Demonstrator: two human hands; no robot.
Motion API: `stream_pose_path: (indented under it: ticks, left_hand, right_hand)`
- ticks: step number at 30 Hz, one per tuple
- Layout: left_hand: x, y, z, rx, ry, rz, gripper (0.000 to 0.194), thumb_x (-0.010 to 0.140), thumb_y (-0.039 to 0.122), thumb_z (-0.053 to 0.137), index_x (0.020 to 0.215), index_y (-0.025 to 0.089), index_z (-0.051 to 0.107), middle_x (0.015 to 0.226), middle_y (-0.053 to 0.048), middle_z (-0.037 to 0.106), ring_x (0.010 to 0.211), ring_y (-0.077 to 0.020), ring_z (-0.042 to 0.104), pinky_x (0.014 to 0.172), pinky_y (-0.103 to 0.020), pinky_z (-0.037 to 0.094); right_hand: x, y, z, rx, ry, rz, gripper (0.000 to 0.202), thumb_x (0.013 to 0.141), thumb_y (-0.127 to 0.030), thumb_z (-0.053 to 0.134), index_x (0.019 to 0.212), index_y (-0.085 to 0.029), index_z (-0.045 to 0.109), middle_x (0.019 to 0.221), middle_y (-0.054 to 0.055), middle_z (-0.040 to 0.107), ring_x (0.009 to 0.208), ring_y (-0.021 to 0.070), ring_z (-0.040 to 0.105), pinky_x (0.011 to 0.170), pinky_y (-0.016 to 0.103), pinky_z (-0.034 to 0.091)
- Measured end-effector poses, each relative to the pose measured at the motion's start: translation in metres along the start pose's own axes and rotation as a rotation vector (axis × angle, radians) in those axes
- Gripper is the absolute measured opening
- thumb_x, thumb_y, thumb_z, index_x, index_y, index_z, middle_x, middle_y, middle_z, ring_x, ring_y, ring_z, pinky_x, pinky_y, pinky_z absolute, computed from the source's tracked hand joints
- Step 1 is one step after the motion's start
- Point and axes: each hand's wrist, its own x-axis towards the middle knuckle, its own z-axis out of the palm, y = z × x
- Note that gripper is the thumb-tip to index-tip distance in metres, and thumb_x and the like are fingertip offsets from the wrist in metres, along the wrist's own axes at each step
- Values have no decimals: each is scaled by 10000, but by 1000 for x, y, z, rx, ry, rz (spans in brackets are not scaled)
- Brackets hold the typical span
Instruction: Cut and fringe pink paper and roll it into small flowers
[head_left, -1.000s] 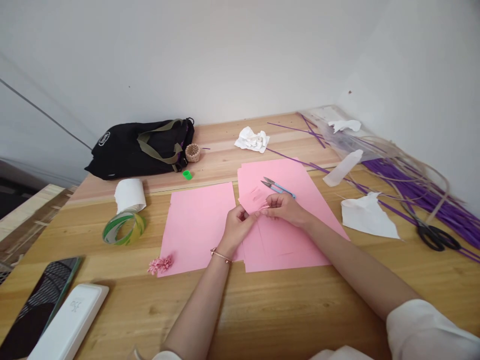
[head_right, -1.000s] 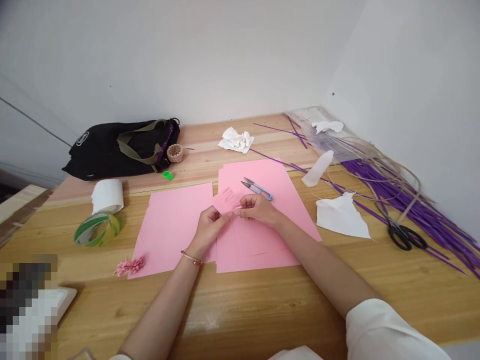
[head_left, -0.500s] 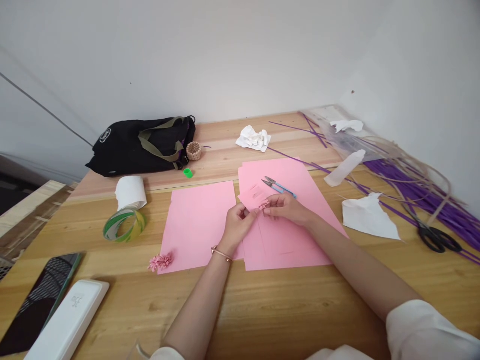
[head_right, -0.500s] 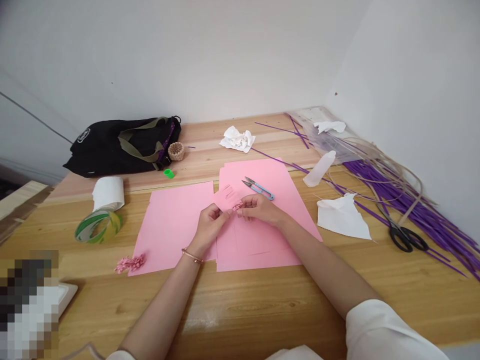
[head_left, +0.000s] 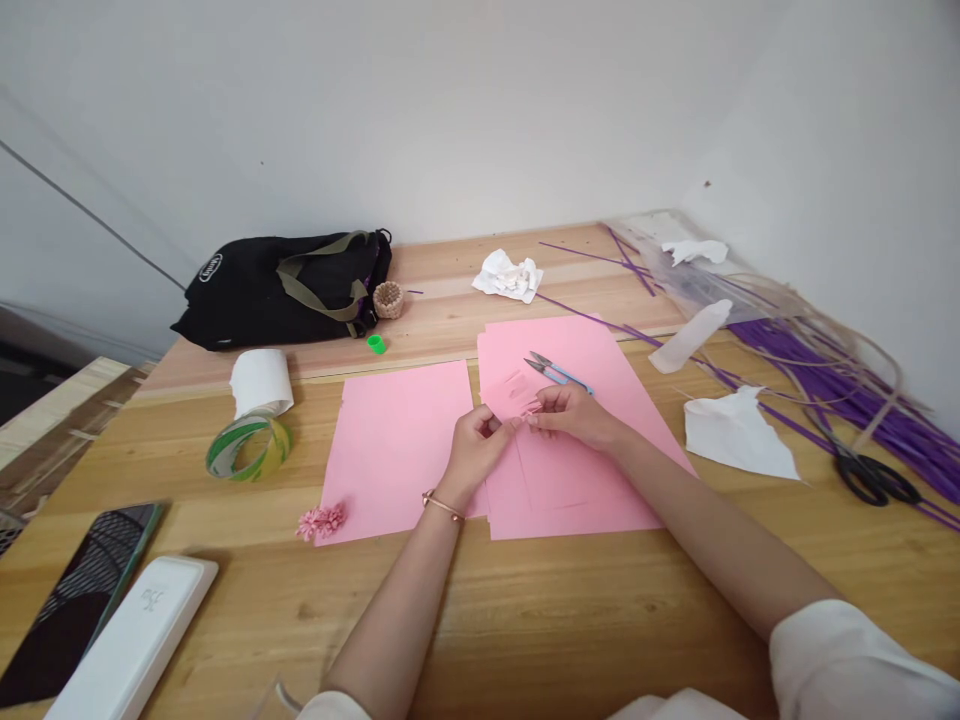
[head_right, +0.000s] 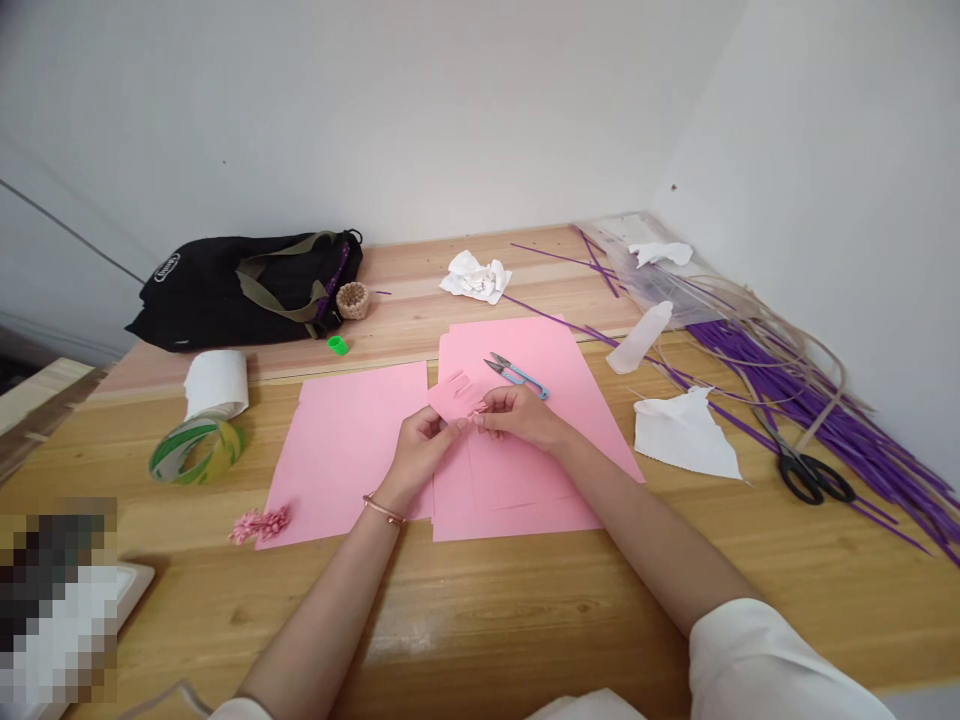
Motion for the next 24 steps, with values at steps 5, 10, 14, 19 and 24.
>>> stream_pose_path:
  ticks: [5,10,14,19,24]
  left_hand:
    - [0,-2,-1,33,3,36,212,677,346,689,684,138,650,608,16,551,554,-93,396,549,-236,326]
    - [1,-3,-1,66,-11,67,204,687,332,686,728,133,679,642,-3,586,570,-103,429,559,-245,344]
    - [1,-4,-1,73,-38,66,191,687,322,687,732,136,685,698,-28,630,599,-117,474,584,-257,373]
    - [0,-4,-2,82,-67,58,186,686,316,686,746,140,695,734,-42,659,639,-133,514,618,-268,401]
    - [-1,-2,-4,67,-114,62,165,687,298,682,755,148,699,731,-37,661,649,-140,530,633,-274,408]
  right_hand:
    - [1,3,-2,-12,-31,0,292,601,-394,760,643,-161,589,558,-11,551,489,100,480,494,267,399]
    - [2,6,-3,-19,-51,23,308,585,-389,767,650,-168,561,576,-14,550,519,102,483,518,267,395]
    - [3,5,-3,-29,-75,39,325,575,-378,772,651,-176,529,577,-33,518,519,94,463,518,260,386]
    - [3,6,-5,-44,-108,49,325,569,-353,778,640,-177,514,577,-43,495,516,86,443,507,249,365]
    - [2,6,-5,-41,-135,49,308,568,-345,779,679,-173,548,590,-43,507,512,82,436,498,243,361]
